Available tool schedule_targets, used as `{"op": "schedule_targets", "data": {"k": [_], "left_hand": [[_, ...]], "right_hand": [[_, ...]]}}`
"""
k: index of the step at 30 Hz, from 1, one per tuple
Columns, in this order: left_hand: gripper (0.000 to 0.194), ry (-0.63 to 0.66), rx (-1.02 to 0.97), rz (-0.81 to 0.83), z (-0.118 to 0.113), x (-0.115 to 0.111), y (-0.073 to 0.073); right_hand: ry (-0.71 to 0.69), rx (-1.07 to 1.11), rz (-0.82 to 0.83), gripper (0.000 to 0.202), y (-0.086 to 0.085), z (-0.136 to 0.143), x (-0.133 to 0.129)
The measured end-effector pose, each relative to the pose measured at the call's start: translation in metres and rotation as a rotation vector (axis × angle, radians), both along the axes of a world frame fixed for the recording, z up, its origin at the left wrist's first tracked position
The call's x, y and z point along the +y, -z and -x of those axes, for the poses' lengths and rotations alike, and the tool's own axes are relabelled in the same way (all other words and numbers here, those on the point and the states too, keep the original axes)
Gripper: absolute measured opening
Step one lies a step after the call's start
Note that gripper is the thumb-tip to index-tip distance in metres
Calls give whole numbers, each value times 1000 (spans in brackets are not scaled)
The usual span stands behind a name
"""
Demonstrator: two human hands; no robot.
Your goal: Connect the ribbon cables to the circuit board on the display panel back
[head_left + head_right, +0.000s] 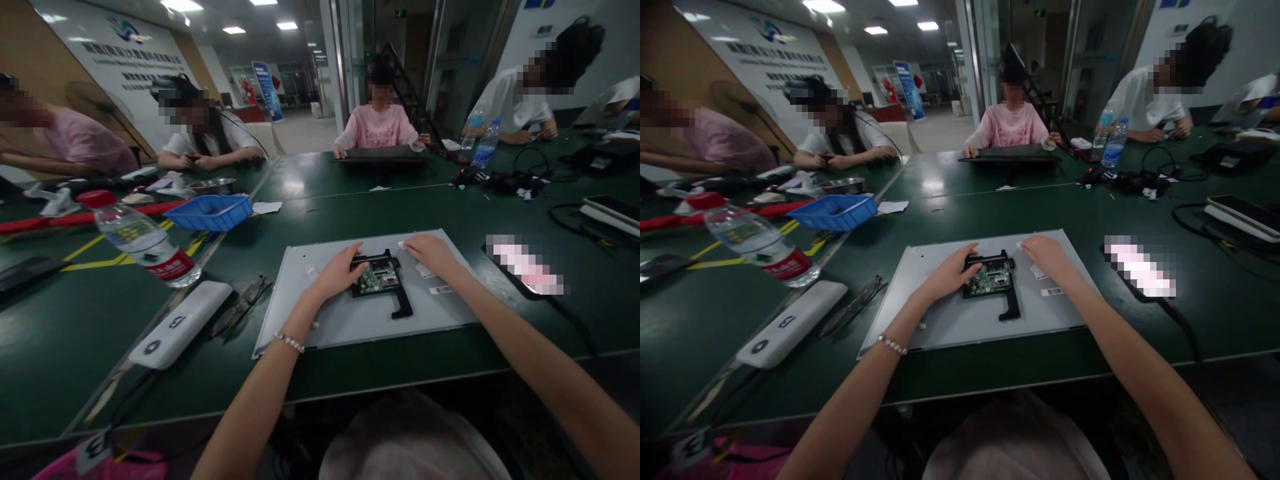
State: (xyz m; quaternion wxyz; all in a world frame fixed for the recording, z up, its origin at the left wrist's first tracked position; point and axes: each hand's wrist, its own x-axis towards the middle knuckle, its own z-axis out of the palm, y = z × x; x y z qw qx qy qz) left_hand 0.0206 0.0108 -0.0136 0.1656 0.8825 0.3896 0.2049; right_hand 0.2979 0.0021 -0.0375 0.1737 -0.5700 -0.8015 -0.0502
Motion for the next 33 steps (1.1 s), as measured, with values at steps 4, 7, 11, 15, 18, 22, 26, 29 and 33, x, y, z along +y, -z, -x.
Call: {"op": "schedule_targets", "data": {"k": [4,7,11,15,18,22,26,29,33], "left_hand": [[65,63,-28,101,2,-3,0],[71,78,-16,148,2,-3,0],[79,119,36,123,3,-4,-1],[80,131,59,111,3,-4,-3],[80,128,64,111,4,-4,-4],[80,118,60,108,4,-5,-4],[80,110,63,114,4,-6,-5],[81,112,67,121,4,-5,-4],[79,115,71,110,4,-5,-4]], "right_hand": [[-81,57,3,30,1,-9,2],[-140,52,21,31,-2,-12,5],[-138,1,21,26,-4,-9,9],[-98,-45,-5,25,-3,-2,10],[-73,-21,-16,26,-2,-2,11],[-118,17,28,27,-3,-8,12],[-176,27,37,29,-4,-15,16],[-195,18,22,25,-4,-16,19],[-161,-2,17,23,-4,-13,19]]}}
